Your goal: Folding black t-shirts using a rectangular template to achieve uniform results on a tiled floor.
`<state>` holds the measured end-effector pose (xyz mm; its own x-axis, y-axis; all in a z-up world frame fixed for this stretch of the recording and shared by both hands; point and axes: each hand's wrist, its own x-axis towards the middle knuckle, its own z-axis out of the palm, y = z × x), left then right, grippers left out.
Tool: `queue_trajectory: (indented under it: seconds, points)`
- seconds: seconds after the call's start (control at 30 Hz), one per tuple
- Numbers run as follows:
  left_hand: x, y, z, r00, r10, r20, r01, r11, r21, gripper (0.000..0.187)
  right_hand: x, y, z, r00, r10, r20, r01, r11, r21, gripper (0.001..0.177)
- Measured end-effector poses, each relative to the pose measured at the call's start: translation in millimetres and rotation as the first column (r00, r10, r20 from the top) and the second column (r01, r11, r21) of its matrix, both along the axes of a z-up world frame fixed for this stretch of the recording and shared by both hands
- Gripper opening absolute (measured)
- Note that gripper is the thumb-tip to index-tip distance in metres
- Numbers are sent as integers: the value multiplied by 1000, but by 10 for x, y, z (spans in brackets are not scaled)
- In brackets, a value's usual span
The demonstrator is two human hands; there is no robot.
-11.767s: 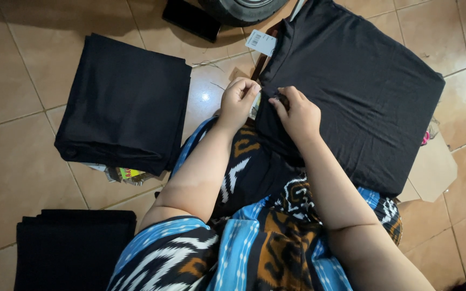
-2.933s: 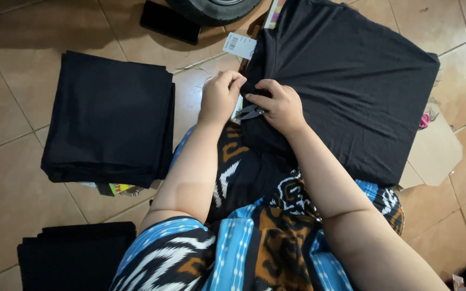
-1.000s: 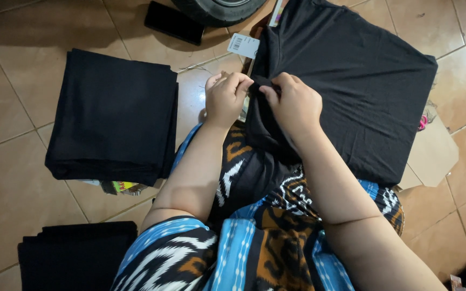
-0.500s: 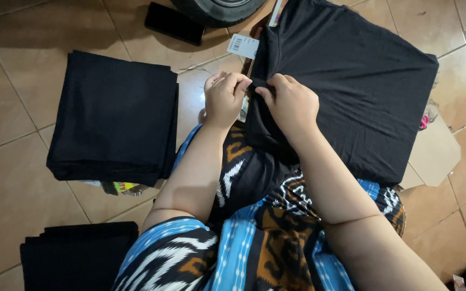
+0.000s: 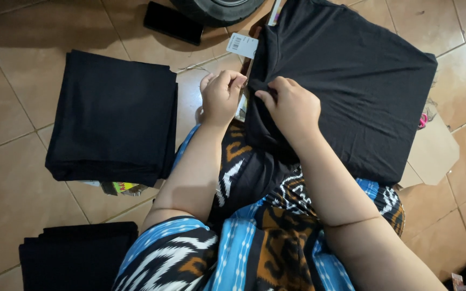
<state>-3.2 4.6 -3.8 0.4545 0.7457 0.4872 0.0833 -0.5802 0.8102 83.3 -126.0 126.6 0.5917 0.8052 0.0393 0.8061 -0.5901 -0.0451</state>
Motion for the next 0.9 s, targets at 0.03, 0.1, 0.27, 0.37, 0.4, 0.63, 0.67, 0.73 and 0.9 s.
queue_trajectory:
  seconds: [0.03,0.1,0.27,0.37,0.4,0.63,0.67,0.73,0.9]
  points:
    - [10,-1,12,1000,0,0,0,1000,1,23,-2,14,-5,1000,0,0,0,1000,1,35]
    - [23,2,37,999,53,2,-53,991,121,27,-8,50,-13,999,4,-37,-4,1000,-15,36]
    - [17,3,84,998,53,34,-57,990,131,32,6,81,-72,1000,20,-14,-21,1000,-11,33]
    - [22,-6,79,998,51,36,-56,990,128,32,21,78,-109,1000,19,-10,-19,1000,-11,32]
    - [21,-10,83,998,45,36,-49,991,124,32,28,75,-124,1000,15,-14,-15,1000,-12,32]
    - [-8,57,11,998,51,35,-53,997,51,27,114,8,-163,1000,-15,-16,16,997,72,37]
    - [-8,79,-15,995,67,73,-68,998,7,21,152,-19,-179,998,-60,-13,61,992,108,38]
    - [-25,122,-13,990,83,110,-79,996,-38,16,211,-66,-179,994,-106,-10,106,984,143,40]
    - [15,184,-32,954,-144,-262,-5,868,-496,52,311,-186,-160,848,-163,-504,335,901,274,26]
